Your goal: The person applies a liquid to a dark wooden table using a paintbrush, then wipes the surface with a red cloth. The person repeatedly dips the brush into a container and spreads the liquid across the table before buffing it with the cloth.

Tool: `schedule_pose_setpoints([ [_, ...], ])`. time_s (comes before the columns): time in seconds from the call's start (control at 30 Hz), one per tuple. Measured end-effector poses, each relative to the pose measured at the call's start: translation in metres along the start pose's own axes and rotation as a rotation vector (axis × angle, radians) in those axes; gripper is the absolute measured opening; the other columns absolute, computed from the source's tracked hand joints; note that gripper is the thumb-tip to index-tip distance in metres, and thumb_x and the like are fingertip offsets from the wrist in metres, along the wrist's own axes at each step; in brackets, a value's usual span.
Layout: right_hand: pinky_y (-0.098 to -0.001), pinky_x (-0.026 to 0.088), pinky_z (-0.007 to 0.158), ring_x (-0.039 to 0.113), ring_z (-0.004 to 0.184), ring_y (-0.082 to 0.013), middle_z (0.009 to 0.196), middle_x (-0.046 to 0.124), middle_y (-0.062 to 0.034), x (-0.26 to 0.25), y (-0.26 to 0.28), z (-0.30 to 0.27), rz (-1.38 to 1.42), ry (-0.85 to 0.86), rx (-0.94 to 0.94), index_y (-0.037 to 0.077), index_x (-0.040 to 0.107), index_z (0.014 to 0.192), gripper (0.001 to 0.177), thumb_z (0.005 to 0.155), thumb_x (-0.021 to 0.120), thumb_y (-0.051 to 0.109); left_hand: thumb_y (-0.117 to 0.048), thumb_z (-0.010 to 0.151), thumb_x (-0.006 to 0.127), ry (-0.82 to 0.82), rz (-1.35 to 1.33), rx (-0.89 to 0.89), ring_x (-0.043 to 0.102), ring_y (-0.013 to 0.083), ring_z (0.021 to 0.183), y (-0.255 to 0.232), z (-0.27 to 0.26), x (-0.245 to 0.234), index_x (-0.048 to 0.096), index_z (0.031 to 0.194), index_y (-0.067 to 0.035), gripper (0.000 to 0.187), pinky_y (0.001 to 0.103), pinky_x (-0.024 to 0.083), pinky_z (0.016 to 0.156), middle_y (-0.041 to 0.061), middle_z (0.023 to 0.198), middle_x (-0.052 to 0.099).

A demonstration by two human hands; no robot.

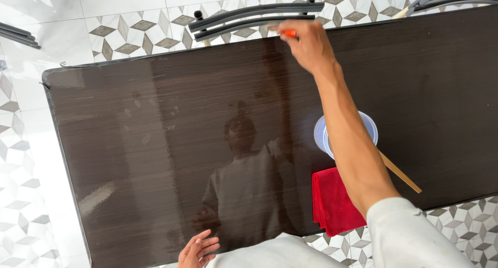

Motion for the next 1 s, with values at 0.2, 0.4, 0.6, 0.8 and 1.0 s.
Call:
schedule_pose_setpoints([
  [0.2, -0.0365, 0.062, 0.085, 0.076, 0.101, -0.0278, 0.115, 0.076, -0.0091, 0.004, 0.048, -0.112, -0.019, -0.001, 0.002, 0.009, 0.072, 0.114, 0.015, 0.100, 0.070, 0.004, -0.023, 0.104, 0.038, 0.029, 0.002, 0.042, 0.074, 0.0313, 0.107, -0.012, 0.004, 0.012, 0.064, 0.136, -0.006, 0.045, 0.045, 0.061, 0.081, 0.022, 0.117, 0.076],
  [0.4, -0.0332, 0.062, 0.086, 0.077, 0.103, -0.0244, 0.113, 0.078, -0.0105, 0.006, 0.084, -0.220, 0.143, 0.105, 0.283, 0.009, 0.074, 0.117, 0.029, 0.089, 0.075, 0.008, -0.024, 0.104, 0.037, 0.083, 0.040, 0.061, 0.074, 0.0286, 0.106, -0.024, 0.007, 0.024, 0.065, 0.134, -0.007, 0.044, 0.042, 0.060, 0.079, 0.019, 0.116, 0.077],
  [0.6, -0.0365, 0.060, 0.084, 0.077, 0.098, -0.0263, 0.109, 0.077, -0.0128, -0.018, 0.061, -0.165, 0.158, -0.141, 0.192, 0.002, 0.073, 0.112, 0.018, 0.093, 0.071, 0.001, -0.024, 0.104, 0.038, 0.107, 0.082, 0.149, 0.076, 0.0277, 0.101, -0.033, 0.008, 0.034, 0.067, 0.132, -0.006, 0.044, 0.040, 0.060, 0.075, 0.019, 0.111, 0.078],
  [0.8, -0.0390, 0.058, 0.082, 0.074, 0.095, -0.0340, 0.104, 0.075, -0.0164, -0.002, 0.044, -0.057, -0.035, -0.376, 0.015, 0.000, 0.074, 0.108, 0.012, 0.096, 0.072, 0.001, -0.023, 0.103, 0.039, 0.114, -0.049, 0.178, 0.076, 0.0285, 0.101, -0.020, 0.008, 0.008, 0.066, 0.132, -0.006, 0.043, 0.041, 0.062, 0.075, 0.020, 0.111, 0.078],
  [1.0, -0.0387, 0.060, 0.082, 0.076, 0.092, -0.0314, 0.102, 0.077, -0.0147, 0.080, 0.079, -0.027, 0.006, -0.324, 0.016, 0.003, 0.076, 0.102, 0.008, 0.095, 0.072, 0.005, -0.022, 0.103, 0.041, 0.096, -0.119, 0.123, 0.076, 0.0274, 0.097, -0.021, -0.002, -0.001, 0.066, 0.131, -0.005, 0.041, 0.041, 0.061, 0.074, 0.018, 0.108, 0.078],
])
Point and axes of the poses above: each hand's wrist, its own z-axis towards the middle knuckle, its own x-axis out of the palm, y = z × x, the point moved 10 cm from there along z, towards the middle knuckle
